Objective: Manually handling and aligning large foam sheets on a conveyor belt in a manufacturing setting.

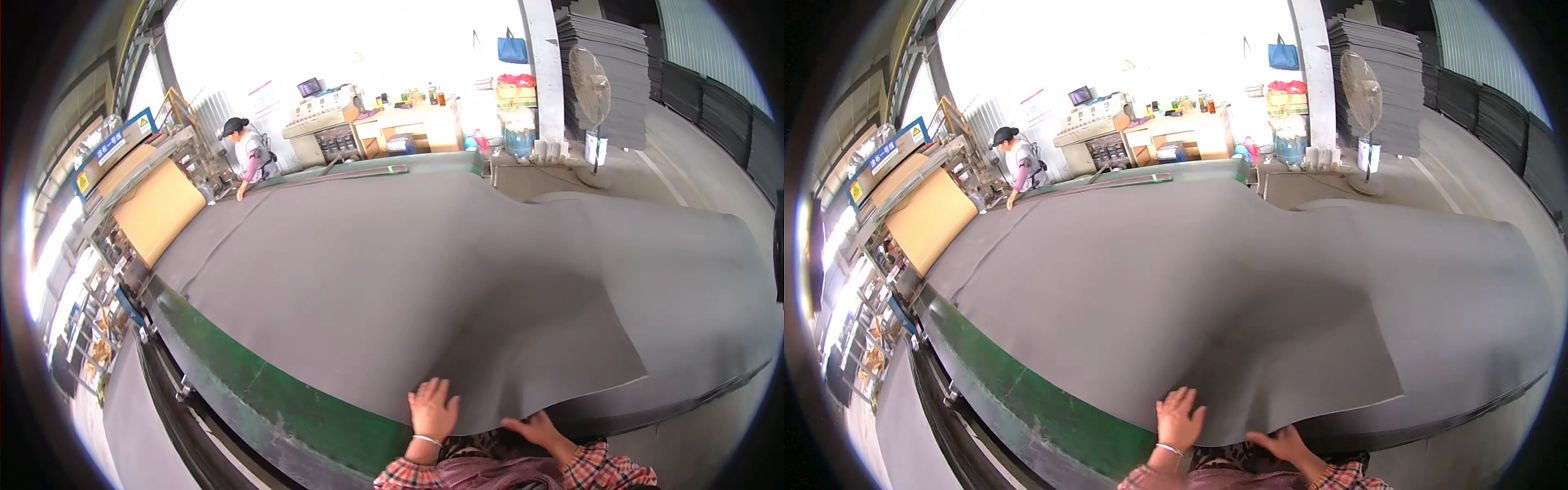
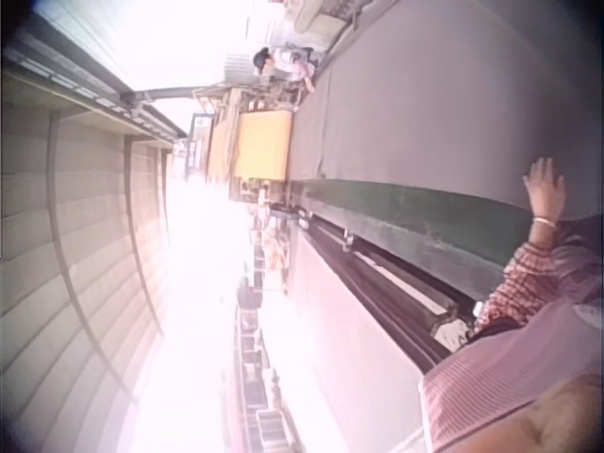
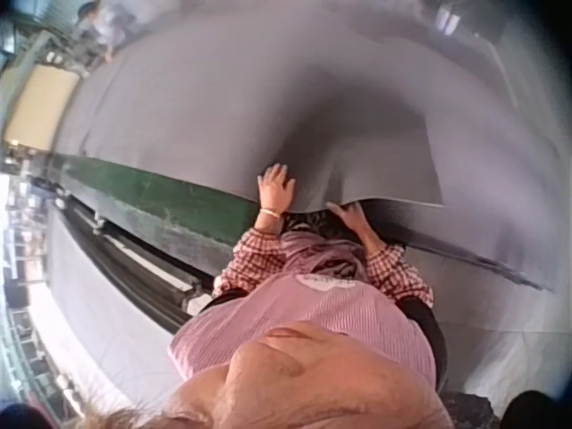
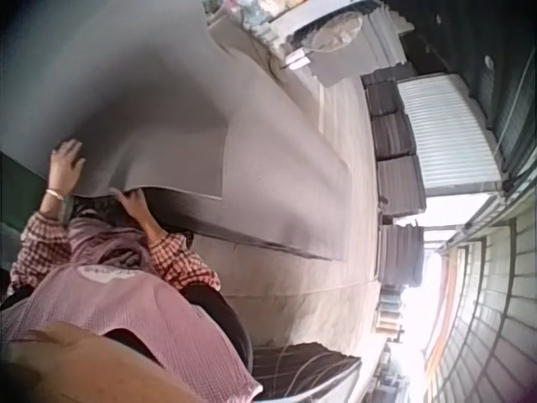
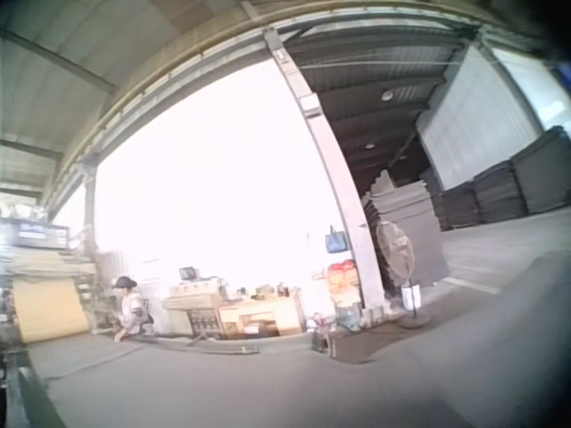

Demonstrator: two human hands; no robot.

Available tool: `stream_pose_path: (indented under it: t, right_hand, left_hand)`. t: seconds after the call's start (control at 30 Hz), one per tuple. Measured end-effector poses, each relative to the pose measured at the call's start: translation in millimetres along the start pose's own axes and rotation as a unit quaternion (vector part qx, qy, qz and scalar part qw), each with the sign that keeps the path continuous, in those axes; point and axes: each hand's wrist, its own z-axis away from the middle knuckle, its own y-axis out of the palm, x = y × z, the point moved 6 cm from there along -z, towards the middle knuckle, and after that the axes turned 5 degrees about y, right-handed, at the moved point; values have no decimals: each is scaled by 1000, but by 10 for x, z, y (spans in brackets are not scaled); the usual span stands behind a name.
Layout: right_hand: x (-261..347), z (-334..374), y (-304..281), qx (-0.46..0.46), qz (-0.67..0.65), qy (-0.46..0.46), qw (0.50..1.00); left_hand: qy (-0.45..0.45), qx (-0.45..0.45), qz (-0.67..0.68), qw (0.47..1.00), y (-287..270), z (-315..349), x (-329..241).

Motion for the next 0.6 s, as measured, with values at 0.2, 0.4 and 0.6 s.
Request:
stream_pose_path:
  t: [0.2, 0.4, 0.6]
  right_hand:
    - [-1142, -160, -62, 45, 281, -107, 953]
    - [-2352, -274, -366, 29, 416, -7, 909]
    - [-1372, -131, -529, 42, 537, -171, 825]
  left_hand:
    - [-83, -2, -60, 995, -58, -22, 964]
    - [-188, -5, -69, 980, -185, -216, 1724]
    - [-242, 54, -86, 965, -474, -561, 2437]
